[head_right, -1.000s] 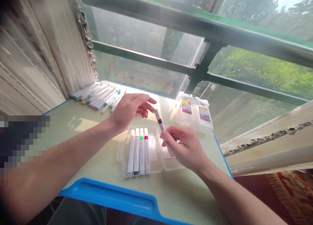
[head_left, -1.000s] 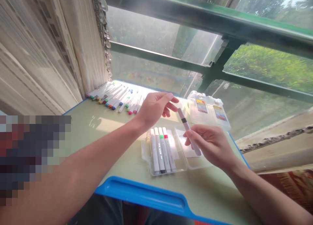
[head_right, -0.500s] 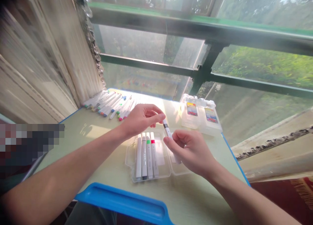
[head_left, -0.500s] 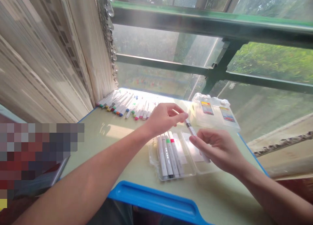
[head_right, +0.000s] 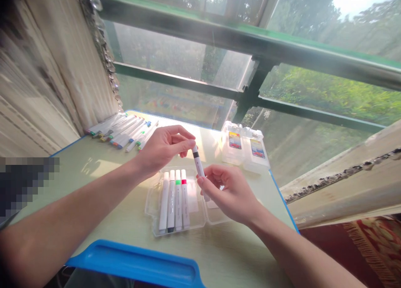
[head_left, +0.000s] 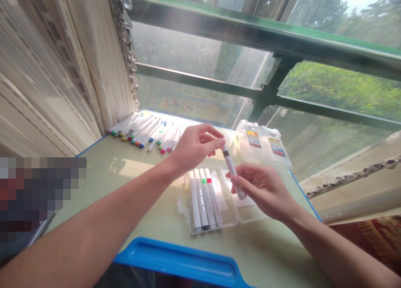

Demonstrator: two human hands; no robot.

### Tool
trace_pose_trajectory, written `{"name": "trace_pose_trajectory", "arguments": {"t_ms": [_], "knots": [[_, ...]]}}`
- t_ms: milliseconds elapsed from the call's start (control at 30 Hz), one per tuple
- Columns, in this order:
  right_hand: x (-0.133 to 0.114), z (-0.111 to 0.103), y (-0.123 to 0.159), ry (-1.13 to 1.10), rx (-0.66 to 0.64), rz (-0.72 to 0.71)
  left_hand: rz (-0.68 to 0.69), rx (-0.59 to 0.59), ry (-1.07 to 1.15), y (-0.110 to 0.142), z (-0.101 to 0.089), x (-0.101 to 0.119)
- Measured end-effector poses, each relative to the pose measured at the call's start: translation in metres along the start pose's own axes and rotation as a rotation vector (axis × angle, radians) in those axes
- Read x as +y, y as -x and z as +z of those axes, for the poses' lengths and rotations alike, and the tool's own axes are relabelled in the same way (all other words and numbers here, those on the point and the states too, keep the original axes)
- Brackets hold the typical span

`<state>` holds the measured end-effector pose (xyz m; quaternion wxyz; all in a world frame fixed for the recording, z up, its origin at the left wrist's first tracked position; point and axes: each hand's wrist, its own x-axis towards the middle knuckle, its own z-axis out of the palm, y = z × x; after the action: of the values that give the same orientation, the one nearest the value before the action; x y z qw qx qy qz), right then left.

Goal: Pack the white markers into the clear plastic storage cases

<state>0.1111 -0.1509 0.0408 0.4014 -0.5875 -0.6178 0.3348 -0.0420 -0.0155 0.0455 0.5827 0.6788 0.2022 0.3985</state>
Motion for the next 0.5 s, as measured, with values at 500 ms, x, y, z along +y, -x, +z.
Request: {"name": "trace_pose_trajectory", "arguments": {"t_ms": [500], "knots": [[0.0031, 0.0026, 0.0023, -0.061, 0.034, -0.01, 0.039, -0.048, 0.06, -0.0013, -0.0043, 0.0011]]}}
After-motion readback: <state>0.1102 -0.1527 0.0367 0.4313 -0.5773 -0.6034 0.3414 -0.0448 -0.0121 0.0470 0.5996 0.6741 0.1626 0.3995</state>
